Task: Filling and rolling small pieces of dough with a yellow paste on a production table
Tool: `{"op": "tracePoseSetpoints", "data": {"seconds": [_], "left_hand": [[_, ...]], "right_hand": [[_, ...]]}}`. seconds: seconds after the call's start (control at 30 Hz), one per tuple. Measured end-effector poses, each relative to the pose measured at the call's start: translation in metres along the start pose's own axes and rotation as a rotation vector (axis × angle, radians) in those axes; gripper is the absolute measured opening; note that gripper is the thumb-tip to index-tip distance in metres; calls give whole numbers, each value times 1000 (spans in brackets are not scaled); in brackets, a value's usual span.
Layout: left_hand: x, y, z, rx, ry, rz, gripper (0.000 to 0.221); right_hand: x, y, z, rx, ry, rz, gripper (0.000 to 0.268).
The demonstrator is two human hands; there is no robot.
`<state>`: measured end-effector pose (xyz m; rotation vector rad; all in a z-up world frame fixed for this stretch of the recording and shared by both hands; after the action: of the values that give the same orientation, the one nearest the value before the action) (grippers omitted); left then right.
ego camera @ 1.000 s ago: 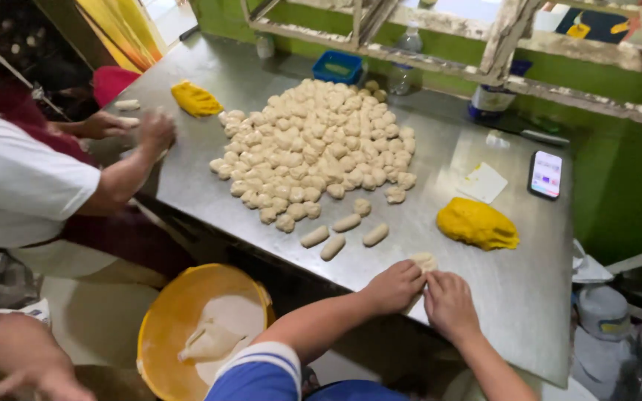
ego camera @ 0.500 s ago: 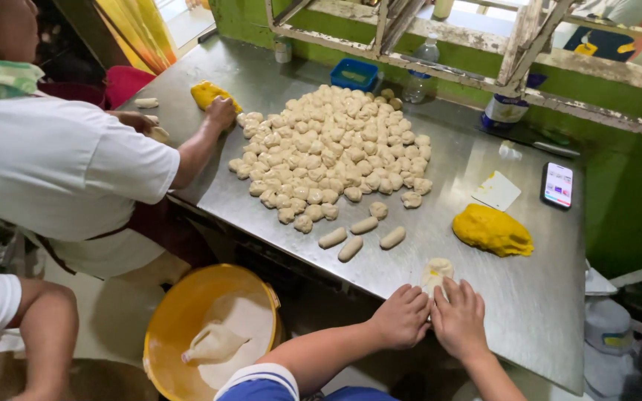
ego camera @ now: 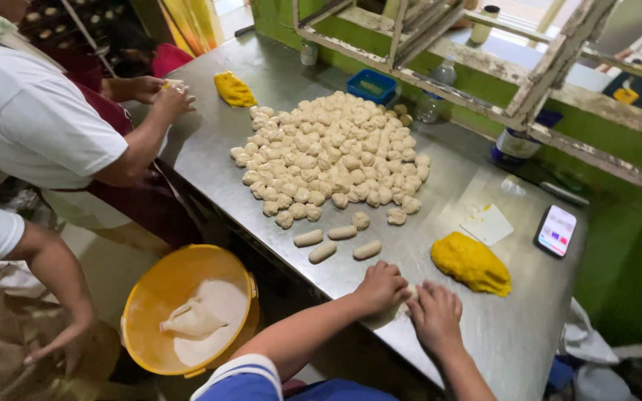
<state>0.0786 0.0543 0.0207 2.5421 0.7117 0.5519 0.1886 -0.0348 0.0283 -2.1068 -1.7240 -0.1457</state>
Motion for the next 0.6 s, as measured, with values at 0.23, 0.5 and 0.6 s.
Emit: {"op": "tracePoseSetpoints", "data": {"seconds": [0.23, 0.5, 0.6], "left_hand": [[3, 1, -11, -23, 158, 105, 27], [-12, 18, -23, 88, 76, 150, 27], [-9, 21, -32, 264, 159, 248, 28]], "right_hand": [[23, 9, 10, 96, -160, 130, 37], [11, 1, 6, 64, -155, -19, 38], [24, 2, 3, -79, 3, 23, 51]]}}
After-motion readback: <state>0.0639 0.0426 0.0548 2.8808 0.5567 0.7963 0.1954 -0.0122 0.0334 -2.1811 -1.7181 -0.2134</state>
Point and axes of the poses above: each hand's wrist, its own x-axis towards the middle knuckle, its own z-axis out of the palm, y = z × x, the point moved 9 cm from there along x, towards the middle knuckle, and after that the axes turned 8 degrees about z, right-handed, at the moved point
